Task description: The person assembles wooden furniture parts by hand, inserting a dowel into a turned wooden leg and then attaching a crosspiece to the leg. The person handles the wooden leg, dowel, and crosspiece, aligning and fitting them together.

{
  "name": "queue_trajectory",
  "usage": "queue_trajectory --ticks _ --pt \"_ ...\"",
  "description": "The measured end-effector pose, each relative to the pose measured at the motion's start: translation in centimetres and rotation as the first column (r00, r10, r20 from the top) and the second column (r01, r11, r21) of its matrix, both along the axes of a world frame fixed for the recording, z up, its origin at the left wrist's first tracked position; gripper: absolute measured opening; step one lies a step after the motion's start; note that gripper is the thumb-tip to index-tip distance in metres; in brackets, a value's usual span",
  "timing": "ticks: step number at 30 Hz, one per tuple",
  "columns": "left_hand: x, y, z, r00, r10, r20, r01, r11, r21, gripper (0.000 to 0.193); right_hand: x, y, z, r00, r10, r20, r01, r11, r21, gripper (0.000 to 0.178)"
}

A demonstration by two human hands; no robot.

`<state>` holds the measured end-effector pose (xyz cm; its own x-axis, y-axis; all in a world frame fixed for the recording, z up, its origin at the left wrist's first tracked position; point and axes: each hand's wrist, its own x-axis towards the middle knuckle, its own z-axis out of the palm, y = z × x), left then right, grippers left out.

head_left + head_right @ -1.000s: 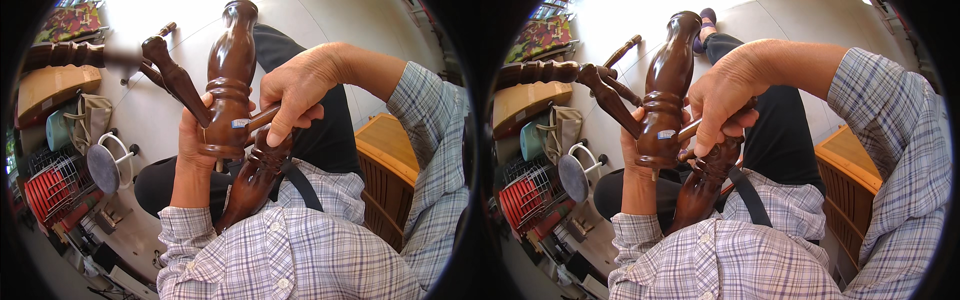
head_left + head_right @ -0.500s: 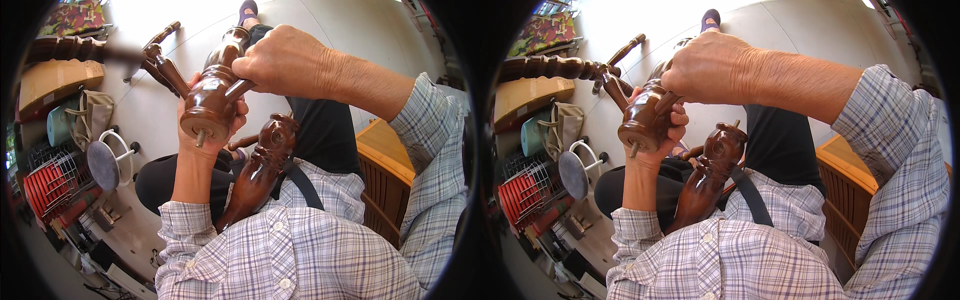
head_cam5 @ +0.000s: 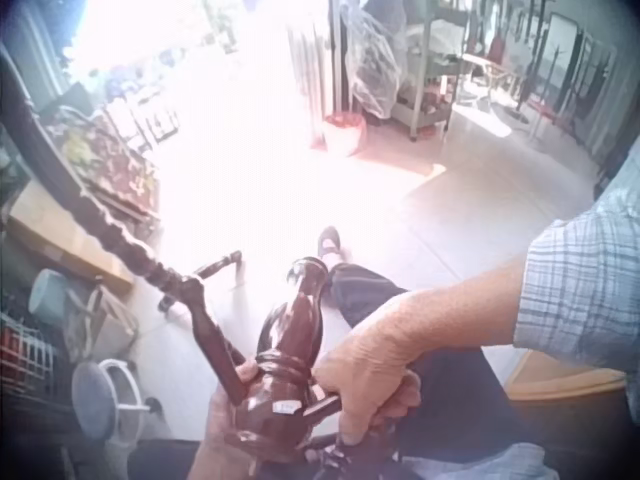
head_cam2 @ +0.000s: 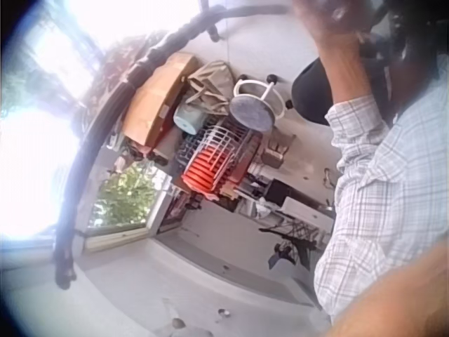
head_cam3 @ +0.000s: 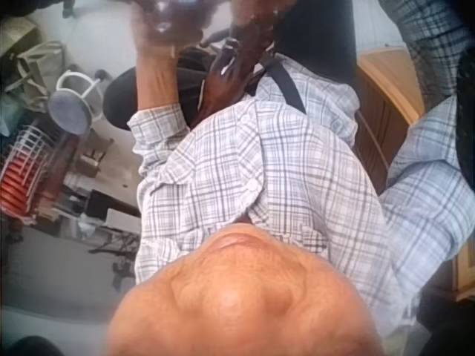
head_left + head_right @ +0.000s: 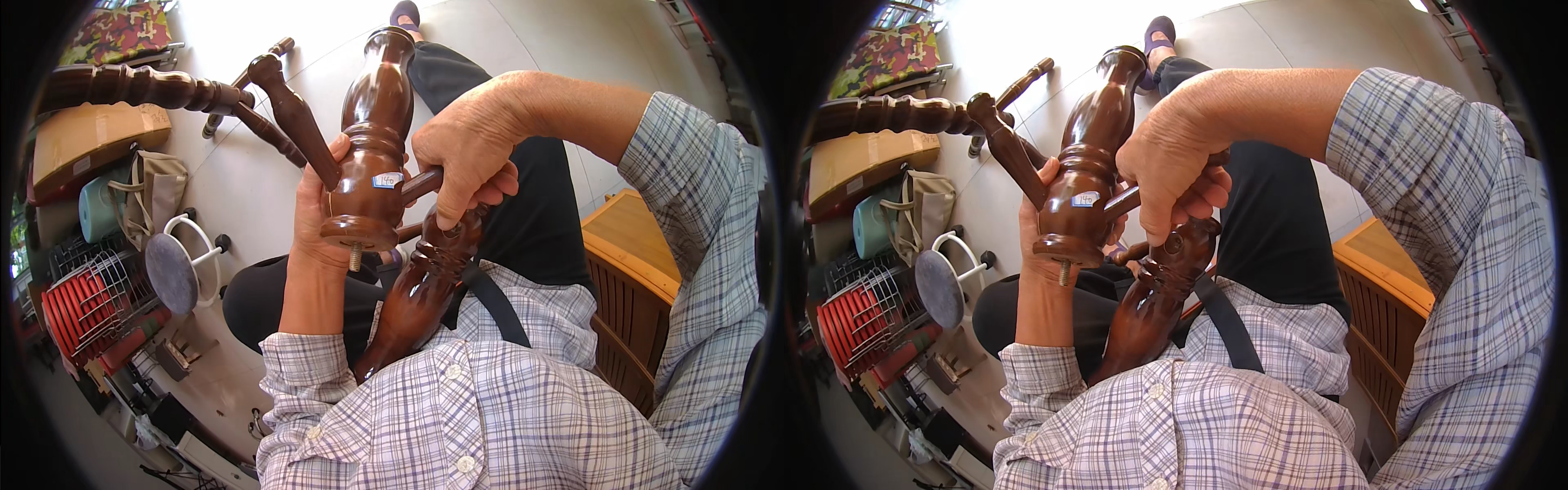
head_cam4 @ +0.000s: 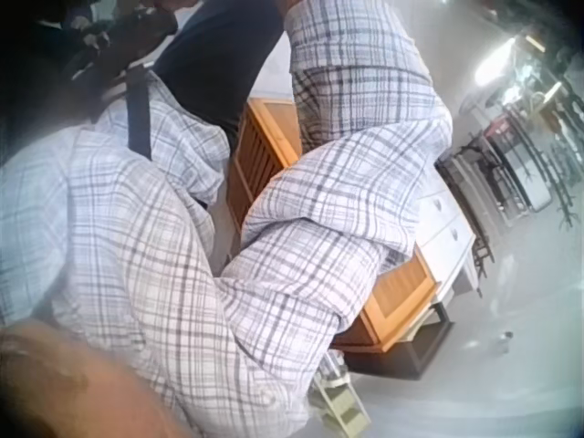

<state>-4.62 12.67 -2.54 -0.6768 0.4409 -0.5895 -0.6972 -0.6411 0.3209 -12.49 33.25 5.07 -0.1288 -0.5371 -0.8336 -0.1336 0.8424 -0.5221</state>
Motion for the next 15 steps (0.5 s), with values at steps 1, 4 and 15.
queue_trajectory --ticks 1,4,15 --pt "0.0 0.0 -0.1 1.0 0.016 -0.02 -0.017 0.999 -0.041 0.06 0.3 -0.2 0.0 0.999 0.041 0.008 -0.041 0.998 0.039 0.039" --pt "-0.3 -0.4 -0.9 0.999 -0.031 -0.043 0.034 0.997 0.068 0.06 2.0 0.1 -0.9 0.846 0.052 -0.531 -0.098 0.993 -0.058 0.023" --pt "-0.9 -0.6 0.0 0.998 0.03 -0.053 -0.018 0.978 0.207 0.062 2.9 0.5 -3.5 0.174 -0.122 -0.977 -0.277 0.946 -0.168 0.013"
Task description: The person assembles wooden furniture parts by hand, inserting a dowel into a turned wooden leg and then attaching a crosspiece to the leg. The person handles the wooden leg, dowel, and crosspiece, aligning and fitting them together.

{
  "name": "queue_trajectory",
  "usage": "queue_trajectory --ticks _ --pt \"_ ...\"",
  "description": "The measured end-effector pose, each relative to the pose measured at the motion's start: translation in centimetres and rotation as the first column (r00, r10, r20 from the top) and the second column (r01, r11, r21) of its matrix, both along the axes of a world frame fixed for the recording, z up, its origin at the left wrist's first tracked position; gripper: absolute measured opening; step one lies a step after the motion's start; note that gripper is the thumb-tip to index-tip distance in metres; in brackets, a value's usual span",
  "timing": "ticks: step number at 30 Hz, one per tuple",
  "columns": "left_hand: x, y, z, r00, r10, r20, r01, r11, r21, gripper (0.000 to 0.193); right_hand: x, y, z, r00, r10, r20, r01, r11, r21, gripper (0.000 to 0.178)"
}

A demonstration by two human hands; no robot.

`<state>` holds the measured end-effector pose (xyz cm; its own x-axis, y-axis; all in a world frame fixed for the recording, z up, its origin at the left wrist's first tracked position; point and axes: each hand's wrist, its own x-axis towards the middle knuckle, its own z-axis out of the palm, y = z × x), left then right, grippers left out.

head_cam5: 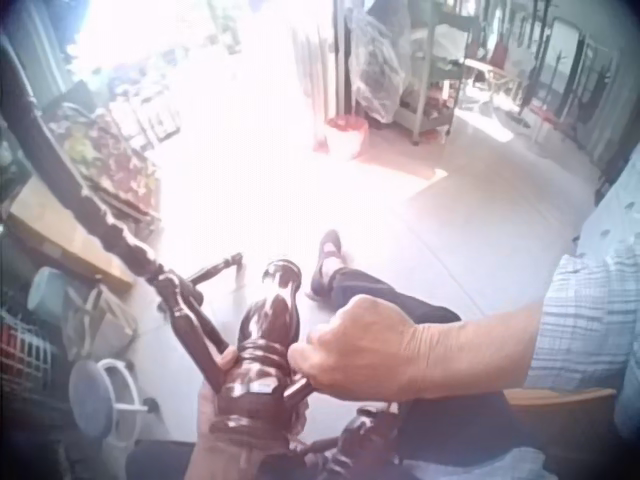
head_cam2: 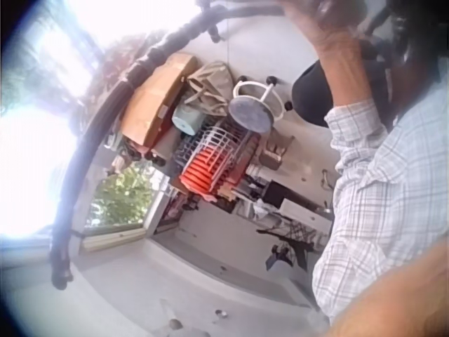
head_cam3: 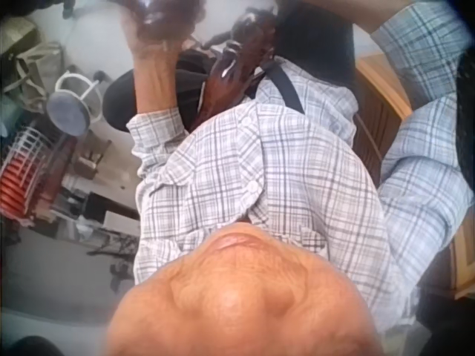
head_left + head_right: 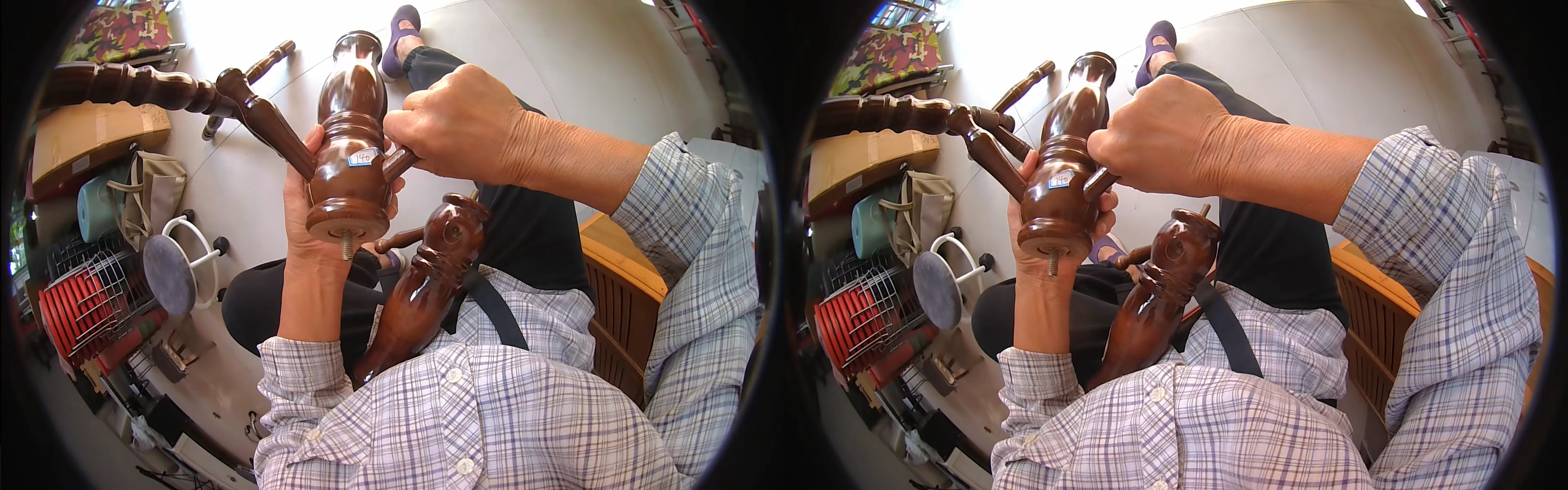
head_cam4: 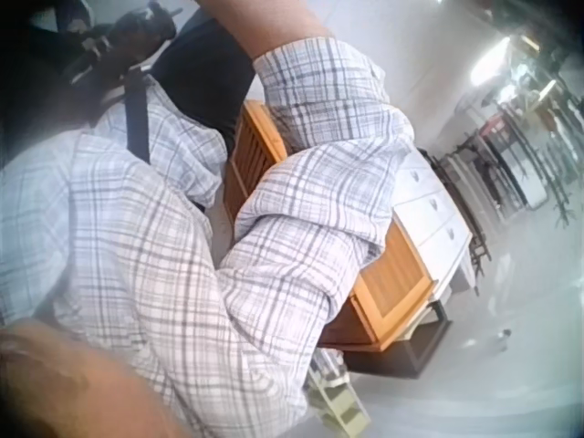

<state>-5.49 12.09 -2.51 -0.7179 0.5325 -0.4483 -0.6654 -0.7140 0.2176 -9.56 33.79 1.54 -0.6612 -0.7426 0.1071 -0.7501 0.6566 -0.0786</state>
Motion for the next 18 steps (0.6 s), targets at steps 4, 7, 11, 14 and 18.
queue_trajectory --ticks 4,7,11,14,18 --pt "0.0 0.6 -0.1 0.994 0.017 0.11 -0.016 1.0 -0.009 0.061 -0.7 0.4 -1.1 1.0 0.027 -0.012 -0.028 0.999 -0.018 0.012" --pt "0.1 0.4 -0.6 0.992 0.027 0.125 -0.027 1.0 0.003 0.061 -0.8 0.2 -1.4 0.999 0.015 -0.034 -0.015 1.0 -0.003 0.012" --pt "0.3 0.1 -0.7 0.991 0.025 0.134 -0.028 0.999 0.019 0.061 -0.6 0.1 -1.8 1.0 0.007 -0.027 -0.008 0.999 -0.038 0.015" --pt "0.3 0.2 -0.5 0.993 0.024 0.113 -0.027 0.999 0.026 0.061 -0.5 0.1 -1.9 0.998 -0.002 -0.063 -0.001 0.998 -0.055 0.026" --pt "0.2 0.3 -0.4 0.995 0.019 0.102 -0.022 0.999 0.03 0.06 -0.5 0.2 -2.0 0.996 0.003 -0.086 -0.007 0.998 -0.057 0.027"
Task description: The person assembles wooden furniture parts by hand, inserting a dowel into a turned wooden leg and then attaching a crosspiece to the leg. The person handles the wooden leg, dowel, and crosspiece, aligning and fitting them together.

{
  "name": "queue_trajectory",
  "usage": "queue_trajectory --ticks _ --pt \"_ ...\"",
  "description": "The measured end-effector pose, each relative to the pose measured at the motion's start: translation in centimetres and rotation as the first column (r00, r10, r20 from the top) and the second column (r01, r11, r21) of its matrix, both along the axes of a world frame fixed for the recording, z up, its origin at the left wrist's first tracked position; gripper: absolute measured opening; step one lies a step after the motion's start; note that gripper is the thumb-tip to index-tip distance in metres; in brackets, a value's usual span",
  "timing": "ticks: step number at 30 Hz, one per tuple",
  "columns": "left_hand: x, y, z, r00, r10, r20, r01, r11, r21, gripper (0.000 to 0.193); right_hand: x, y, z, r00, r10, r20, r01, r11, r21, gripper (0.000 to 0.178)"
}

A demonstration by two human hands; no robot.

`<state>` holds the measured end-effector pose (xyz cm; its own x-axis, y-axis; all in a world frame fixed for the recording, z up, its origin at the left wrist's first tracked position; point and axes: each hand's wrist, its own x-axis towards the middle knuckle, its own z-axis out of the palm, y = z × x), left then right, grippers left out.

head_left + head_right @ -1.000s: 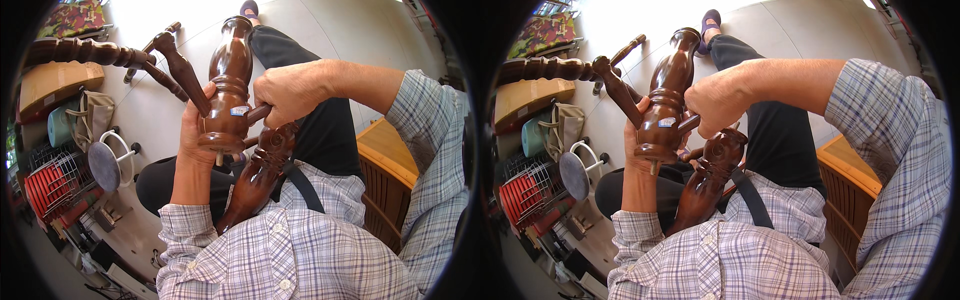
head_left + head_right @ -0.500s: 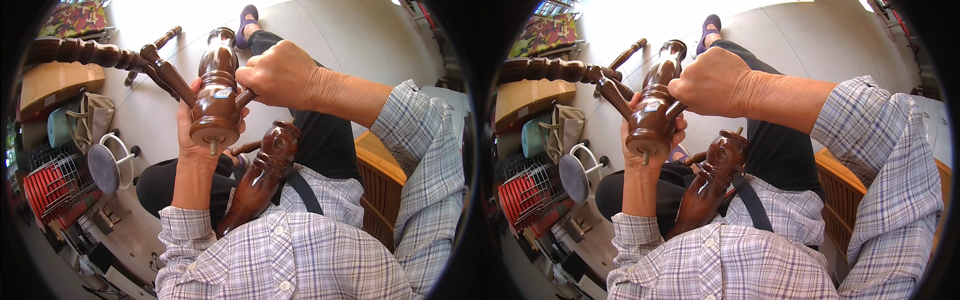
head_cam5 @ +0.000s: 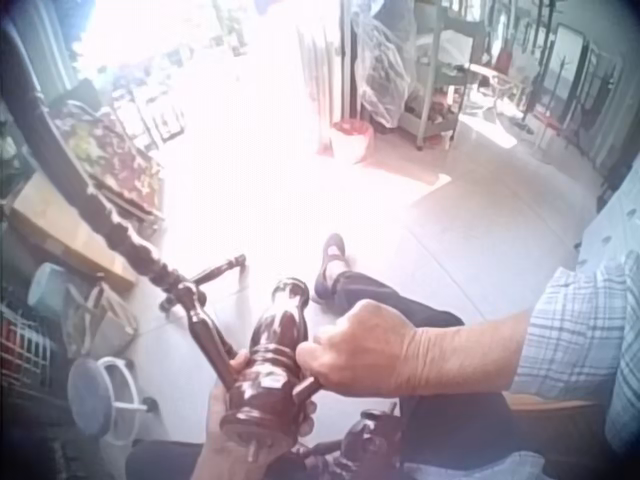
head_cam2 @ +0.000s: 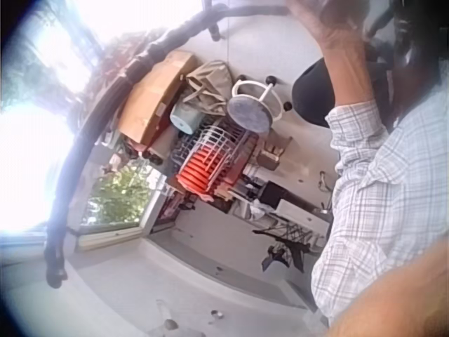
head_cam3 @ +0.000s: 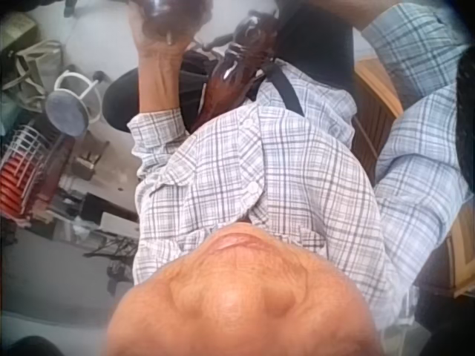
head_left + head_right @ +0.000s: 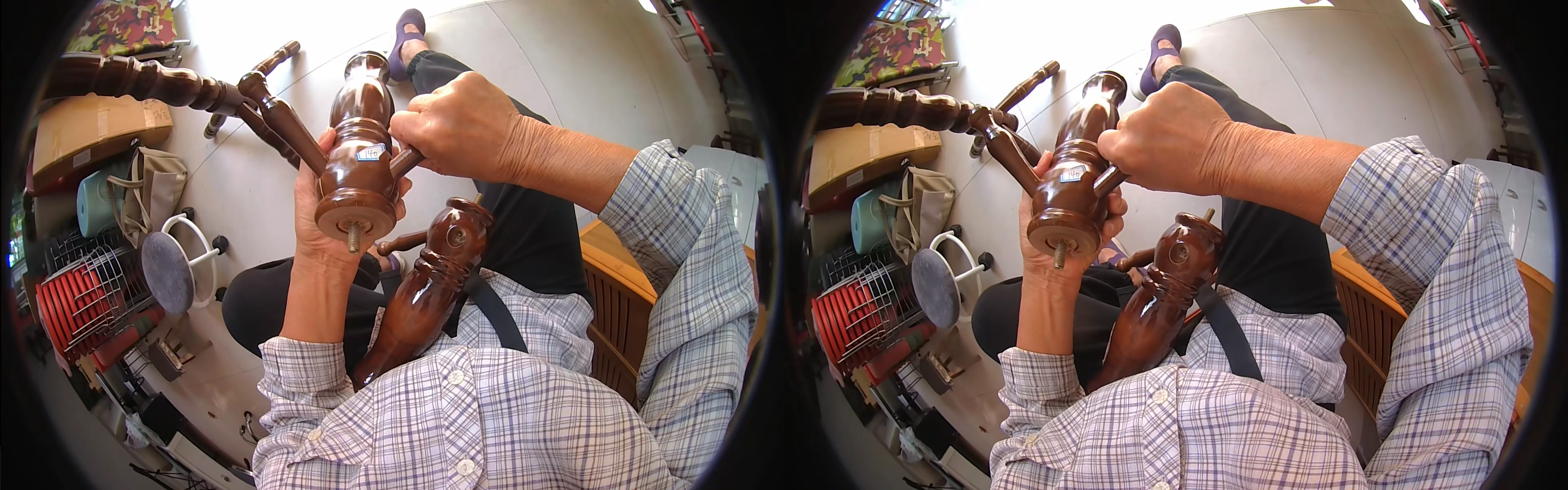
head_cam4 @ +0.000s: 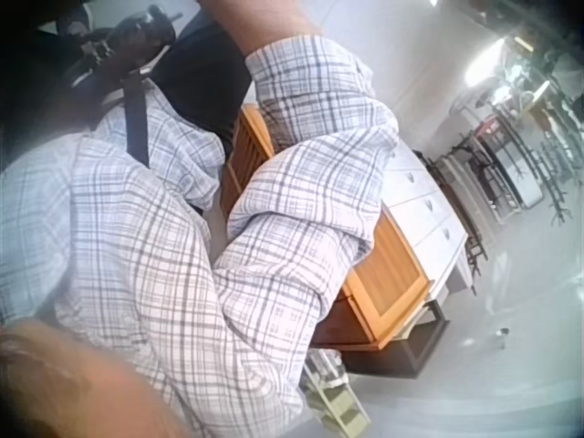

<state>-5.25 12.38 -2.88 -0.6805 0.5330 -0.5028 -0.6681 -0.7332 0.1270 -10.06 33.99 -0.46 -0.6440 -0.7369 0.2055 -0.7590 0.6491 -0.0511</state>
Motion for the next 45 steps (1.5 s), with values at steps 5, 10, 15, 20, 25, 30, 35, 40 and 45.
queue_trajectory --ticks 5,10,15,20,25,30,35,40,45 --pt "0.1 0.1 -0.1 1.0 -0.014 0.005 0.014 1.0 -0.006 0.059 0.1 0.2 -0.3 1.0 -0.005 0.005 0.005 1.0 -0.002 0.027" --pt "0.0 0.1 -0.2 0.999 -0.034 0.024 0.035 0.998 -0.044 0.06 0.2 0.4 0.0 0.999 0.017 0.029 -0.017 1.0 -0.01 0.01" --pt "0.3 0.9 0.0 0.998 0.031 0.054 -0.028 0.998 -0.056 0.058 0.0 1.3 -0.1 0.995 0.053 0.082 -0.051 0.998 -0.03 0.013" --pt "0.6 0.7 -0.8 0.996 0.052 0.074 -0.048 0.998 -0.049 0.056 0.8 1.8 1.7 0.954 0.066 0.292 -0.073 0.997 0.014 0.016" --pt "1.1 0.8 -1.7 0.996 0.094 0.007 -0.094 0.992 -0.082 0.051 1.9 2.6 1.7 0.909 0.039 0.414 -0.039 0.999 -0.009 0.031" --pt "0.8 0.6 -1.4 0.994 0.046 -0.099 -0.056 0.994 -0.099 0.041 2.1 2.3 3.4 0.939 0.08 0.334 -0.023 0.985 -0.171 0.052" --pt "0.3 -0.6 -0.3 0.969 -0.061 -0.238 -0.007 0.962 -0.274 0.036 0.6 -0.1 6.1 0.973 0.217 -0.083 -0.227 0.962 -0.154 0.057" --pt "-0.5 0.1 -1.5 0.915 -0.132 -0.381 -0.015 0.933 -0.36 0.035 -0.4 -3.8 7.2 0.924 0.32 -0.209 -0.31 0.947 0.078 0.033" --pt "0.2 -2.2 -0.6 0.868 -0.206 -0.452 -0.065 0.855 -0.515 0.054 -1.1 -6.4 7.1 0.939 0.319 -0.132 -0.326 0.945 -0.035 0.019"
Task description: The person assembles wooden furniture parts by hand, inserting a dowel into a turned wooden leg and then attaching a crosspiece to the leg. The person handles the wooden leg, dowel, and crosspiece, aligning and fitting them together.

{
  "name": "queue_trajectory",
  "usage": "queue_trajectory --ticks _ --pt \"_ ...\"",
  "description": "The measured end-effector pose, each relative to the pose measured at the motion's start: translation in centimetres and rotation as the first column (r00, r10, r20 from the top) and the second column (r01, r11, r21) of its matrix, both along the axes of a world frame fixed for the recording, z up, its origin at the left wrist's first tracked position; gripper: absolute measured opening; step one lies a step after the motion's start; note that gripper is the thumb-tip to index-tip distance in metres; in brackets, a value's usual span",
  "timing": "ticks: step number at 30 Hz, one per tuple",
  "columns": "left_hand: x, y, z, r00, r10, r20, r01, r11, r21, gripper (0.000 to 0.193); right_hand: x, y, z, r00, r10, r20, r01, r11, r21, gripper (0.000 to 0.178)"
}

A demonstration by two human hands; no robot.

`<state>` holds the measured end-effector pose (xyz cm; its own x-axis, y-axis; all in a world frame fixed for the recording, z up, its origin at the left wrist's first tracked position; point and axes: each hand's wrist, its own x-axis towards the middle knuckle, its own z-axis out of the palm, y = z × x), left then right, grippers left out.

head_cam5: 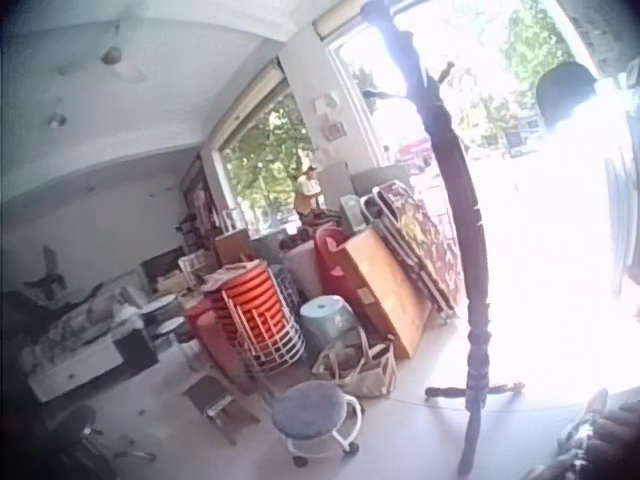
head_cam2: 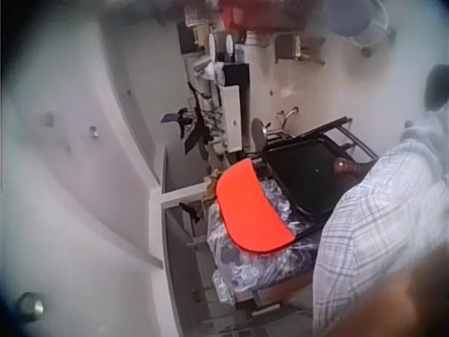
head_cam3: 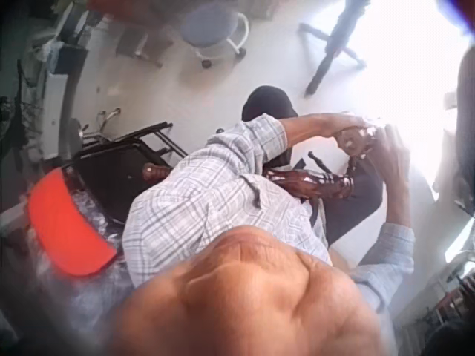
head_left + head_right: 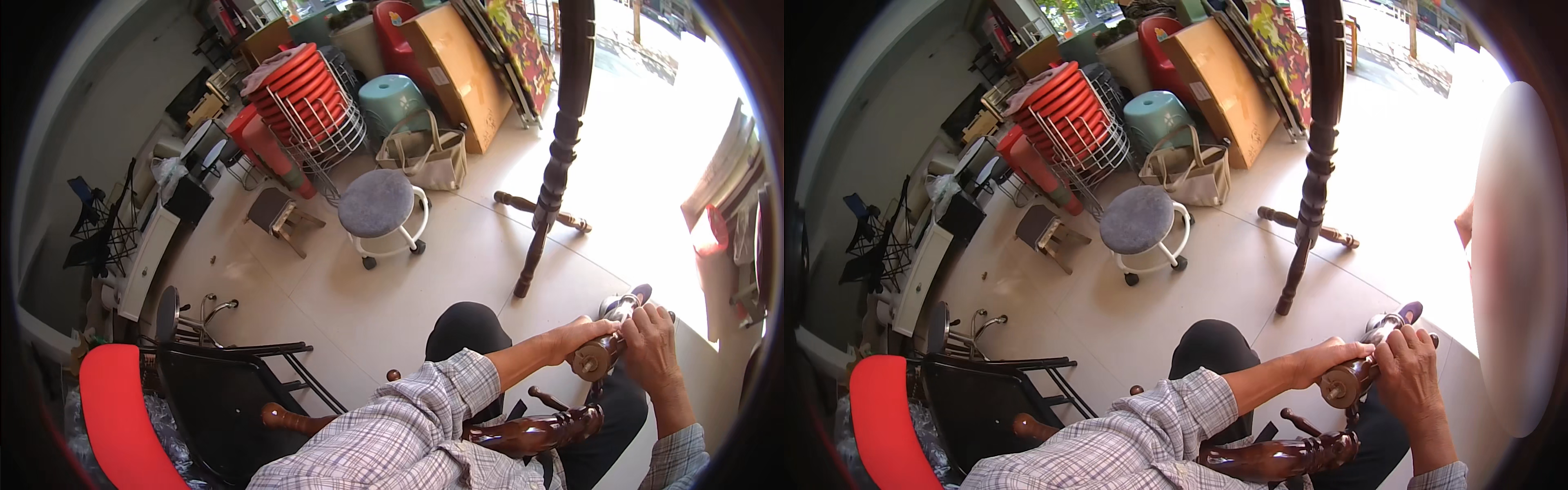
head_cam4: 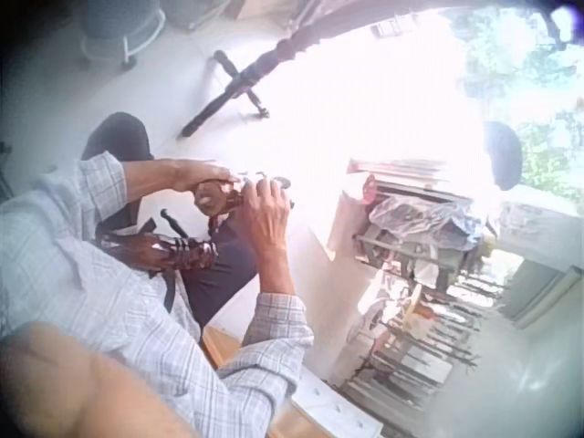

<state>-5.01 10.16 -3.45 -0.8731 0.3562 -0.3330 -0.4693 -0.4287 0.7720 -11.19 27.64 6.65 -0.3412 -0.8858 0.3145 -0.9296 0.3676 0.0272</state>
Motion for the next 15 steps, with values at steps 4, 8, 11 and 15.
queue_trajectory --ticks 4,8,11,15 --pt "0.7 -1.9 1.7 0.994 -0.004 -0.107 0.001 1.0 -0.021 0.077 -1.1 -0.3 1.4 0.992 -0.09 0.088 0.094 0.994 -0.053 0.025" --pt "-0.3 -1.8 -0.1 0.965 0.179 -0.191 -0.194 0.979 -0.065 0.071 -1.9 1.0 2.1 0.917 -0.201 0.345 0.285 0.935 -0.212 0.026" --pt "-1.9 0.0 0.3 0.91 0.277 -0.309 -0.285 0.958 0.019 0.046 -2.6 2.6 3.0 0.864 -0.269 0.425 0.417 0.855 -0.307 0.019" --pt "-2.3 -0.4 1.2 0.858 0.203 -0.472 -0.179 0.979 0.096 0.076 -1.9 0.4 5.4 0.755 -0.365 0.545 0.511 0.848 -0.139 0.017"
